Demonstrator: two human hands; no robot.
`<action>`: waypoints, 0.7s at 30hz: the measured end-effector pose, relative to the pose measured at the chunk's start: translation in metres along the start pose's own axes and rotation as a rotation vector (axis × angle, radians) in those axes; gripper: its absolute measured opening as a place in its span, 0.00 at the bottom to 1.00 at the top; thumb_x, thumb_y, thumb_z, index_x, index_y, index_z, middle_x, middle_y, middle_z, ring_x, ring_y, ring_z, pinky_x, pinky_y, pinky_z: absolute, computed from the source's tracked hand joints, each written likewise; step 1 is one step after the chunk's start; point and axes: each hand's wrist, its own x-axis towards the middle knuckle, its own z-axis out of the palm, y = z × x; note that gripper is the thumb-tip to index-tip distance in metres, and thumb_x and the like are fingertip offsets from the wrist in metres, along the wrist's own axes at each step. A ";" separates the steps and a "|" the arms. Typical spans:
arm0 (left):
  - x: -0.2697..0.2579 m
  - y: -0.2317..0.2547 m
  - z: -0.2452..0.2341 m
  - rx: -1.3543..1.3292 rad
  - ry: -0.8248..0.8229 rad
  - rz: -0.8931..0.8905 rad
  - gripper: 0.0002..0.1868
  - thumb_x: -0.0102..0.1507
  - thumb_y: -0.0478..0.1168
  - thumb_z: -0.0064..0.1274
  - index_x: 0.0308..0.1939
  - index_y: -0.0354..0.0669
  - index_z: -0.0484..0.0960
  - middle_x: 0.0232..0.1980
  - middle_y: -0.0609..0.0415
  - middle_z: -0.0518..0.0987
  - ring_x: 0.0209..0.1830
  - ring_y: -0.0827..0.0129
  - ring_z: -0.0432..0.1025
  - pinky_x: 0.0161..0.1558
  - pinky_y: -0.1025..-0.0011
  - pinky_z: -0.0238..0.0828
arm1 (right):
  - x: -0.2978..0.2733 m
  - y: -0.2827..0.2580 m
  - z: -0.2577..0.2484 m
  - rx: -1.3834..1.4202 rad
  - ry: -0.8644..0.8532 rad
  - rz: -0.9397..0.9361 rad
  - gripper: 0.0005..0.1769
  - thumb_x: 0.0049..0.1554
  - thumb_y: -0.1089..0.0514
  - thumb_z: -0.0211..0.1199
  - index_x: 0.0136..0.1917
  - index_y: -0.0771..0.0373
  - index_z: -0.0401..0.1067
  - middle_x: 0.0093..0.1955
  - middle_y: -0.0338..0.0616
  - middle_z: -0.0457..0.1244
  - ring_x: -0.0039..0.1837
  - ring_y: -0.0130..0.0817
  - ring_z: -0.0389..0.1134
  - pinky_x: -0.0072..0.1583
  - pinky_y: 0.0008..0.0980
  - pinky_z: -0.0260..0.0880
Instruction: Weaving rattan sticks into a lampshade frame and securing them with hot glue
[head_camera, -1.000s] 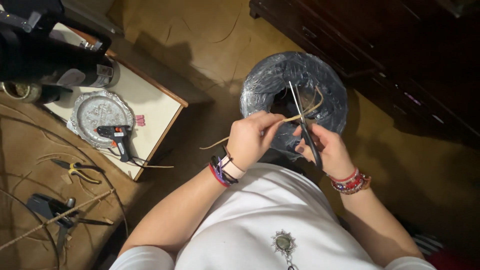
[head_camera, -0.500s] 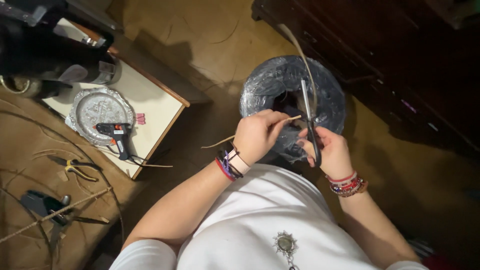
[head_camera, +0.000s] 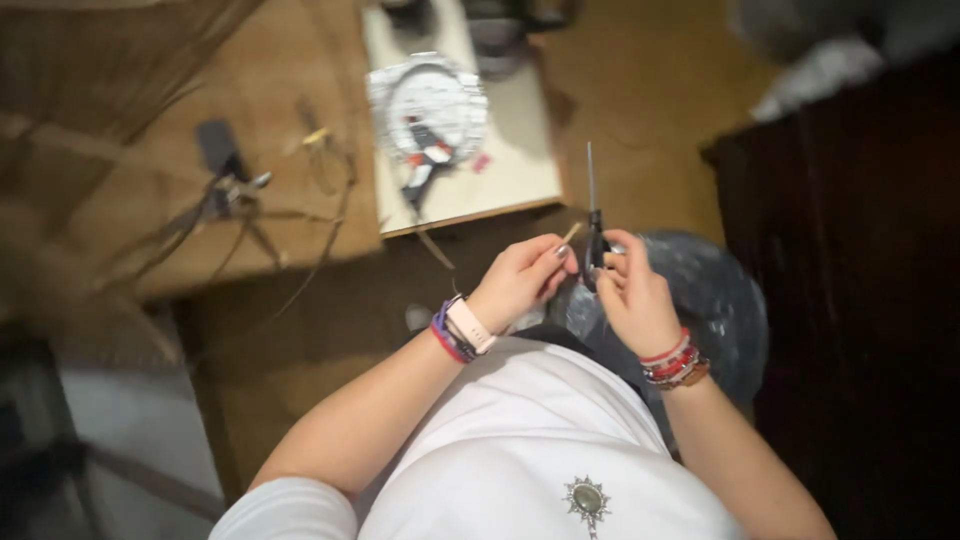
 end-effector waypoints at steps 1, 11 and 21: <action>-0.014 0.001 -0.020 -0.137 0.081 0.014 0.15 0.73 0.44 0.41 0.38 0.48 0.81 0.18 0.60 0.71 0.16 0.74 0.67 0.24 0.78 0.66 | 0.016 -0.006 0.016 -0.083 -0.092 -0.038 0.29 0.59 0.66 0.56 0.73 0.61 0.58 0.55 0.67 0.69 0.54 0.61 0.72 0.52 0.55 0.76; -0.162 -0.041 -0.192 -0.486 0.739 0.104 0.14 0.74 0.39 0.39 0.47 0.39 0.82 0.17 0.55 0.66 0.09 0.82 0.57 0.13 0.87 0.53 | 0.130 -0.079 0.282 -0.545 -0.553 -0.409 0.32 0.60 0.60 0.56 0.76 0.60 0.54 0.59 0.69 0.66 0.59 0.65 0.70 0.59 0.59 0.73; -0.203 -0.086 -0.322 -0.593 0.725 0.087 0.14 0.74 0.38 0.40 0.48 0.38 0.82 0.21 0.58 0.66 0.14 0.84 0.56 0.15 0.89 0.55 | 0.224 -0.143 0.482 -0.850 -0.347 -0.441 0.31 0.60 0.65 0.57 0.75 0.70 0.57 0.63 0.59 0.59 0.56 0.60 0.73 0.54 0.50 0.78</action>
